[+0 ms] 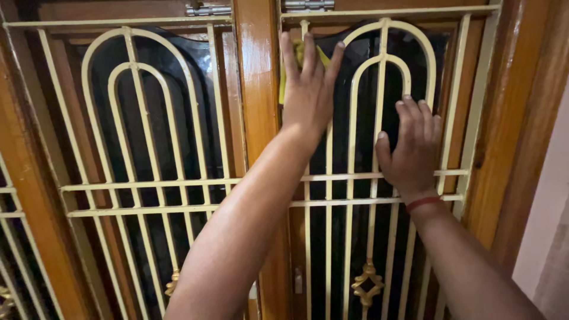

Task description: The person wipes the gold-painted metal grilles on a wooden window using a yellow cloth. They systematically clean the vertical bars, horizontal crossbars, and decorative elements, moving from the upper sections downward across both window panels.

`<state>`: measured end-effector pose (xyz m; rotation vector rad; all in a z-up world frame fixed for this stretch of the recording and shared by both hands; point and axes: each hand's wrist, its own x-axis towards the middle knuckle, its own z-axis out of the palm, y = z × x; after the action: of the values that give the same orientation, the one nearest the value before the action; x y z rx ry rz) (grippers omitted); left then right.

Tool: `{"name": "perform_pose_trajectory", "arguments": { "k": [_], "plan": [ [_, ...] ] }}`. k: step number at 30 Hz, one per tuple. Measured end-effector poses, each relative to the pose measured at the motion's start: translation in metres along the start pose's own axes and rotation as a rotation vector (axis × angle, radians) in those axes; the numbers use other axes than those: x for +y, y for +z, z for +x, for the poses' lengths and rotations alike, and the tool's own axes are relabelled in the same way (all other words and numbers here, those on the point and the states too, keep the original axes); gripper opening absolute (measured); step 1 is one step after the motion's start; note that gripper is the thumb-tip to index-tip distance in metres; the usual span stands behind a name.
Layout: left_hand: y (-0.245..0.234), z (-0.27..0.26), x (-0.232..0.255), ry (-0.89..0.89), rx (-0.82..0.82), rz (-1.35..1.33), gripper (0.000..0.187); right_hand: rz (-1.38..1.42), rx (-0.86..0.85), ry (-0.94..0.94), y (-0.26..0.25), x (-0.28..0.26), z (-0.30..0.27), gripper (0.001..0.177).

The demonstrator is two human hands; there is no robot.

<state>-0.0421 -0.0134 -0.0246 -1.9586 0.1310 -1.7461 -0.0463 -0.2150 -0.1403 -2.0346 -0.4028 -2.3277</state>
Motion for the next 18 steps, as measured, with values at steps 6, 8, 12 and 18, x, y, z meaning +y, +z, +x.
{"name": "perform_pose_trajectory", "arguments": {
  "k": [6, 8, 12, 18],
  "plan": [
    [-0.003, -0.043, 0.004, 0.089, 0.031, -0.077, 0.075, 0.004, -0.029, 0.013, -0.001, 0.003, 0.002, 0.056],
    [-0.003, -0.057, 0.005, 0.097, 0.040, -0.101, 0.073, -0.008, -0.026, 0.026, 0.002, 0.004, 0.002, 0.057],
    [-0.009, -0.084, 0.006, 0.177, -0.033, -0.157, 0.073, 0.005, -0.012, 0.015, 0.006, 0.005, 0.001, 0.057],
    [-0.014, -0.120, 0.003, 0.318, -0.201, -0.412, 0.072, 0.025, -0.052, 0.023, 0.006, 0.008, -0.004, 0.055]
  ]
}}
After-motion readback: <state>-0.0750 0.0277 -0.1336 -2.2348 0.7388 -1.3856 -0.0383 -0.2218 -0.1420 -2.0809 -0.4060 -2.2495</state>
